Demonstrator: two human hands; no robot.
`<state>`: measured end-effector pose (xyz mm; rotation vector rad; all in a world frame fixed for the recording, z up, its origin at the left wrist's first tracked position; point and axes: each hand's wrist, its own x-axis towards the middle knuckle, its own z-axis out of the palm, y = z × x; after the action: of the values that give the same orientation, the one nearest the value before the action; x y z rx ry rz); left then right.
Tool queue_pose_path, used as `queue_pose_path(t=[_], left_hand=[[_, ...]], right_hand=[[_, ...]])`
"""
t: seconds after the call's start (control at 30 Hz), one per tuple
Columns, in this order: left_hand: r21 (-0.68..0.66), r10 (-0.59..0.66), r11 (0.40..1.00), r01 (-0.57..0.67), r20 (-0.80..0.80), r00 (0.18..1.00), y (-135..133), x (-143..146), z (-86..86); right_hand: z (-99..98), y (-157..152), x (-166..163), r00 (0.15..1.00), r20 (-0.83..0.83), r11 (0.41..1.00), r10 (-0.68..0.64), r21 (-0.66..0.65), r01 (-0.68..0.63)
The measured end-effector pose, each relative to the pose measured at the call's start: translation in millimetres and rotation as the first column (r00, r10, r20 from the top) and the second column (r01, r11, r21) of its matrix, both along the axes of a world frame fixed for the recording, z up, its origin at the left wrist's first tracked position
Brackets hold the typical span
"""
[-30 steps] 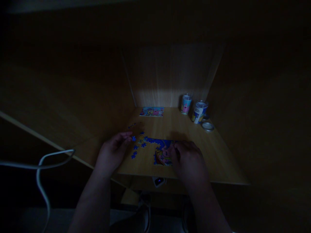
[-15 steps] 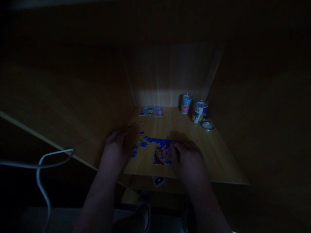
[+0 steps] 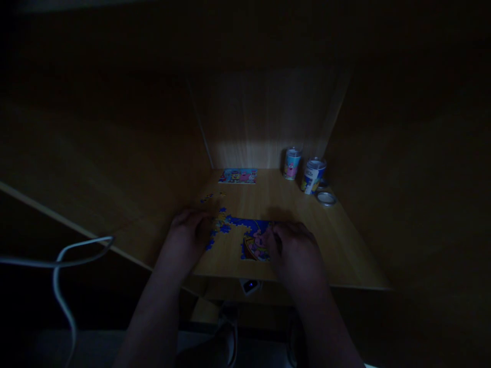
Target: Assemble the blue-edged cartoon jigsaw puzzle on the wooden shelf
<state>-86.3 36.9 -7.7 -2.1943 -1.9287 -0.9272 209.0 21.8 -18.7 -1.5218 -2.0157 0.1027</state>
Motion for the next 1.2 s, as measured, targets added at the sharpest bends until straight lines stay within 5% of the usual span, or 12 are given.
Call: queue_pose_path(t=[0.33,0.6,0.97,1.07,1.2], left_hand=[[0.017,0.054,0.998,-0.055,0.051,0.997,1,-4,-3.2],[-0.002,0.015,1.000,-0.015,-0.065,0.998,2,4,-1.6],[-0.044,0.018,0.999,-0.016,0.042,0.999,6,0,-2.1],[0.032,0.052,0.998,-0.056,0.115,0.992,1,3,6.0],[0.197,0.111,0.970,-0.145,0.172,0.979,-31,6,37.8]], right_hand=[[0.4,-1,-1,1.000,-0.004,1.000,0.006,-0.001,-0.006],[0.4,1,0,1.000,0.010,1.000,0.000,0.001,0.000],[3.1,-1,-2,1.000,0.017,1.000,-0.001,-0.011,0.001],[2.7,-1,-2,1.000,0.012,1.000,0.002,-0.004,-0.002],[1.4,0,-1,1.000,0.007,1.000,0.002,0.017,-0.002]])
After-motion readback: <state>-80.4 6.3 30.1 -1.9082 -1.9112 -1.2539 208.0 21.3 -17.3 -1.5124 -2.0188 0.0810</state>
